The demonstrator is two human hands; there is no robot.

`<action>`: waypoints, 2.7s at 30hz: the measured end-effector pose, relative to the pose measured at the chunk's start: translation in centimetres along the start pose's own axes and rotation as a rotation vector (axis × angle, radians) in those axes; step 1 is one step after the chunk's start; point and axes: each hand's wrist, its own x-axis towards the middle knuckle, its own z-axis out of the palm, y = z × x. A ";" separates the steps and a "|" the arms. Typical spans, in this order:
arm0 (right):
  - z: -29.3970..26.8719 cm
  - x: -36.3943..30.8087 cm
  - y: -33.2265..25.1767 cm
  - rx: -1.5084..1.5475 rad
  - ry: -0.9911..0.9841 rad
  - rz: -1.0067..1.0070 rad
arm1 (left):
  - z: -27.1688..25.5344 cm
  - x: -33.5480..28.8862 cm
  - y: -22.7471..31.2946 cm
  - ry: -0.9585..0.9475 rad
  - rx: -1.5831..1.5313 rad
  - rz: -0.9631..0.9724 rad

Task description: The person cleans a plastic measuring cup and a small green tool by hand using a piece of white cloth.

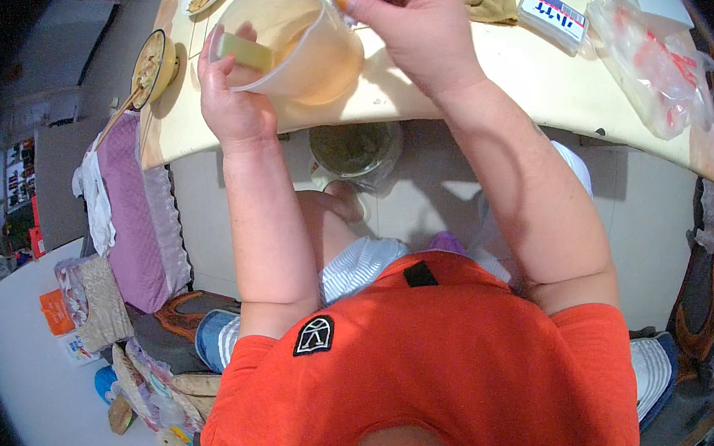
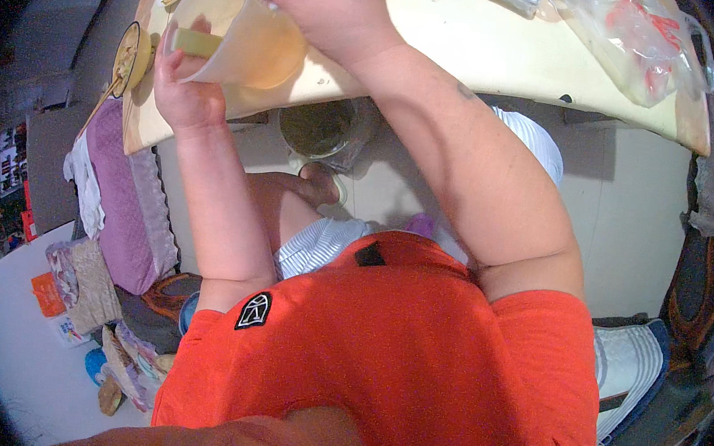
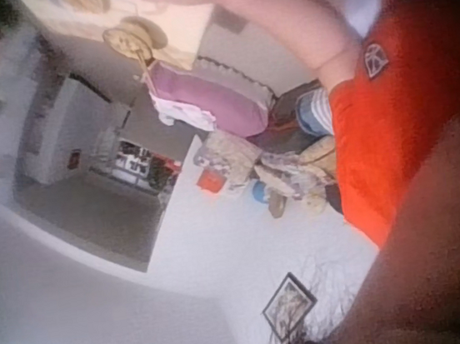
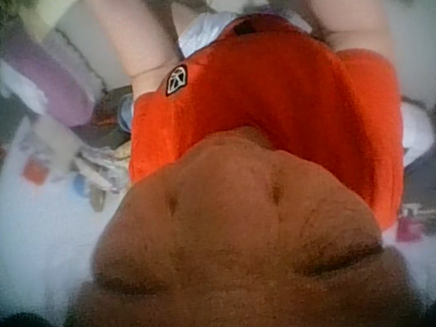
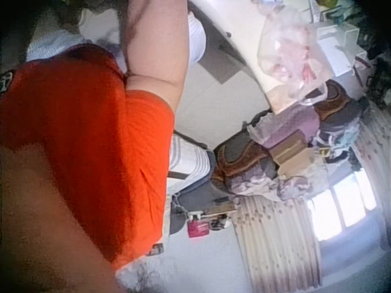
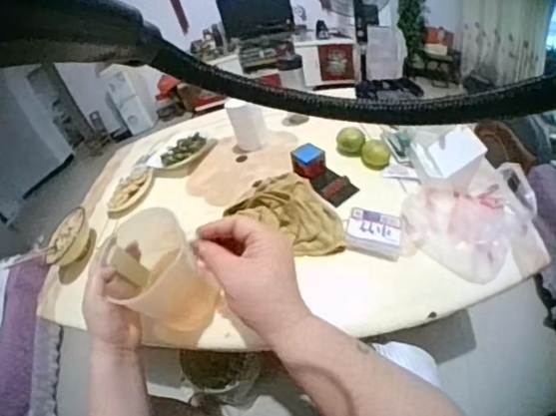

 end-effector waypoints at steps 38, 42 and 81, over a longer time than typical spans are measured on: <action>-0.5 1.3 3.0 -0.455 0.148 -0.082 | -0.8 1.3 -0.7 -0.177 -0.047 -0.014; -0.1 1.0 1.1 -0.277 0.115 -0.143 | -0.3 1.2 -0.5 -0.183 -0.051 -0.039; -0.6 -0.9 3.4 -0.270 0.166 -0.156 | -0.1 1.2 -0.6 -0.147 -0.041 -0.016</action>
